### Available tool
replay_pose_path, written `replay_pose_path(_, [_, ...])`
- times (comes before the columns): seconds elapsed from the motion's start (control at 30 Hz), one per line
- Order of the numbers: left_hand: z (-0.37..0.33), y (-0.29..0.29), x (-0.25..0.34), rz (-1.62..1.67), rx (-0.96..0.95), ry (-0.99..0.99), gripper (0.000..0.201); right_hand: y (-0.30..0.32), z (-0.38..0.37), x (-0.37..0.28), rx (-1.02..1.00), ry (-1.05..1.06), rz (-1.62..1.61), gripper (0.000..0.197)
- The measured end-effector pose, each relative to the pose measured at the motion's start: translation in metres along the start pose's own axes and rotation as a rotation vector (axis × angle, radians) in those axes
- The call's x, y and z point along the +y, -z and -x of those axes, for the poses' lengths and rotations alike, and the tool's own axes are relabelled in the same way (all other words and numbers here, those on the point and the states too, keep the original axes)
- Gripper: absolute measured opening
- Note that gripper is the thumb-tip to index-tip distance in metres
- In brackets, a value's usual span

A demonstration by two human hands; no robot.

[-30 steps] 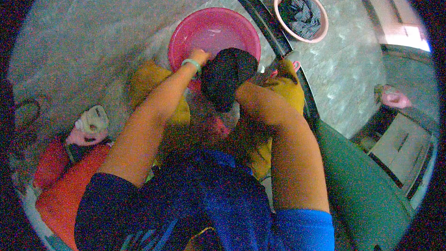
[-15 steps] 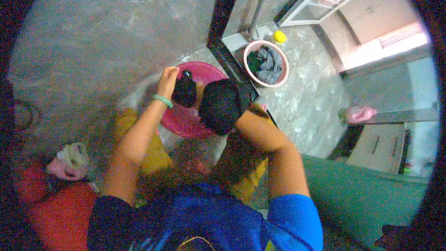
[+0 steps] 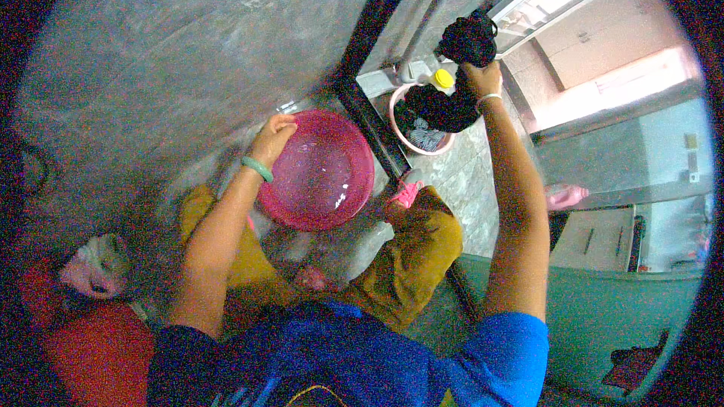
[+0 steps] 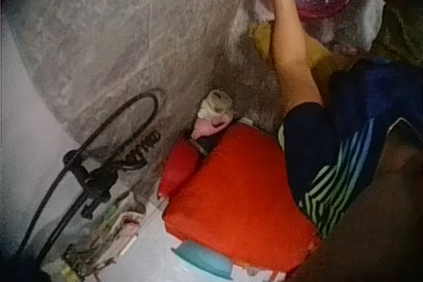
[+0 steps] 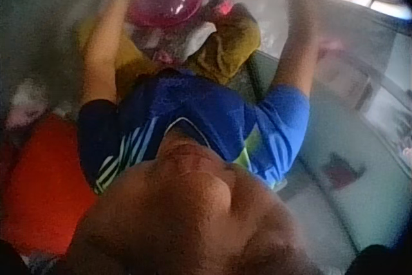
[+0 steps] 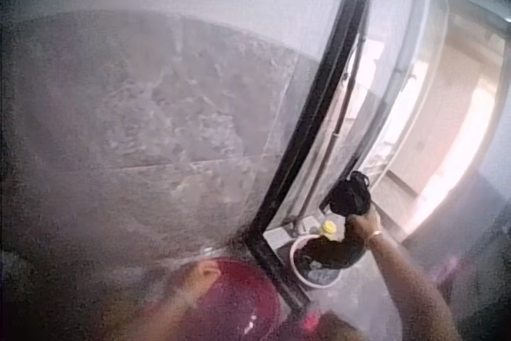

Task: The person picks up a dark garment from a toilet lid and puts it into a pink basin on the floor. The person سپس washes the garment by hand in soapy water, rubs it together, wrings it out, and places it into a green laundry basket nearby.

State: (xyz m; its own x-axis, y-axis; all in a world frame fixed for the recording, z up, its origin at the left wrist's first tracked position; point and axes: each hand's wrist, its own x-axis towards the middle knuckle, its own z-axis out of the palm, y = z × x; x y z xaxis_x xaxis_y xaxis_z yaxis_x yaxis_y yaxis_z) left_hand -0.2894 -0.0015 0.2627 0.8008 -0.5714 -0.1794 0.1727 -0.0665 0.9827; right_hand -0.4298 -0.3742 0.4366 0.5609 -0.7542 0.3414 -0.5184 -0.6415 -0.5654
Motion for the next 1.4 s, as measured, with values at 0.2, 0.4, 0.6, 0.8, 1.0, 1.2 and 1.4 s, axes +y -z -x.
replay_pose_path(0.2, [0.000, -0.020, -0.013, -0.118, -0.162, -0.028, 0.027, 0.031, -0.077, 0.053, 0.243, 0.072, -0.014, 0.047])
replay_pose_path(0.4, [0.000, -0.007, -0.018, -0.215, -0.162, -0.036, 0.023, 0.001, -0.100, 0.047, 0.250, 0.087, -0.182, 0.049])
replay_pose_path(0.6, [-0.007, 0.005, -0.014, -0.291, -0.140, 0.068, 0.022, -0.038, -0.095, 0.075, 0.117, 0.093, -0.281, 0.047])
replay_pose_path(0.8, [-0.011, -0.014, -0.027, -0.302, -0.238, 0.135, 0.022, -0.073, -0.074, 0.202, 0.109, 0.012, -0.255, 0.054])
replay_pose_path(1.0, [-0.006, -0.024, -0.042, -0.261, -0.353, 0.197, 0.021, -0.125, -0.031, 0.271, -0.061, -0.096, 0.102, 0.065])
replay_pose_path(1.2, [0.003, -0.037, -0.035, -0.333, -0.387, 0.394, 0.022, -0.218, 0.027, 0.274, -0.600, -0.228, 0.632, 0.078])
replay_pose_path(1.4, [0.001, -0.033, -0.040, -0.321, -0.443, 0.398, 0.022, -0.258, 0.045, 0.290, -0.874, -0.353, 0.621, 0.081])
